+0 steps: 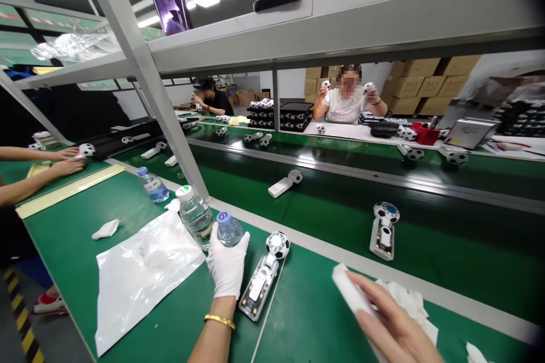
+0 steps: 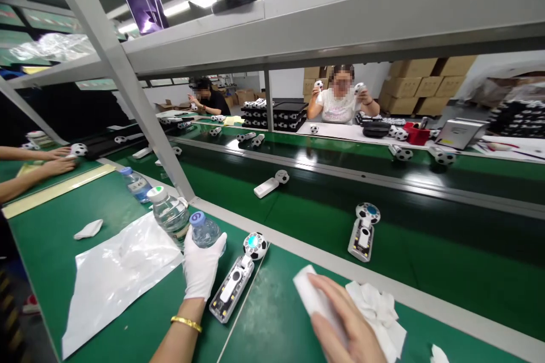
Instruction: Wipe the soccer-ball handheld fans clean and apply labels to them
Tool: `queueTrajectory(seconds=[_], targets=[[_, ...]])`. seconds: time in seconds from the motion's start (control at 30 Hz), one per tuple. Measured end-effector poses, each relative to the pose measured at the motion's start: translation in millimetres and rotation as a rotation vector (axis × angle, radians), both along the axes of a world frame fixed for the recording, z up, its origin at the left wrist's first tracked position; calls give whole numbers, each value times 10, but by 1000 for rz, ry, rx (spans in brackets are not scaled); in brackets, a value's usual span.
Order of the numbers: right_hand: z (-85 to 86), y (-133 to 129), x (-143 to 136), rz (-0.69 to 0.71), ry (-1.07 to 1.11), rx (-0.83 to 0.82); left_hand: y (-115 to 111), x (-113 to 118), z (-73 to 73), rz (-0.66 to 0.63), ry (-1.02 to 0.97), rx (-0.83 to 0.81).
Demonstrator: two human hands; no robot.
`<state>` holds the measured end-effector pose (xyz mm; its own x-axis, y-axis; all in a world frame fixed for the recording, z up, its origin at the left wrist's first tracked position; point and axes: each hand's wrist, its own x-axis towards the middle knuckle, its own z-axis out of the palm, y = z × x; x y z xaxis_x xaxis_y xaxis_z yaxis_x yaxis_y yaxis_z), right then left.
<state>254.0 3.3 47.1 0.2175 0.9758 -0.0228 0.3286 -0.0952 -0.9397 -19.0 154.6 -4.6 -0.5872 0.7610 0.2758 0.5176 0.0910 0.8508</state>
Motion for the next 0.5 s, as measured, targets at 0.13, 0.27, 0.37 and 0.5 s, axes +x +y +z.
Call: queueTrajectory(seconds=[0.13,0.27,0.37,0.5], targets=[[117,231,-421,142,333,-148,-48,-38,27,-54,11,18],[149,351,-567,203,588,-242,-255,-145,174,-208,184,126],[145,374,-675,237,718,-296,-454,-244,327,-412,486,185],[156,360,-829,251,817,-329,-679,-314,505,-687,816,64]])
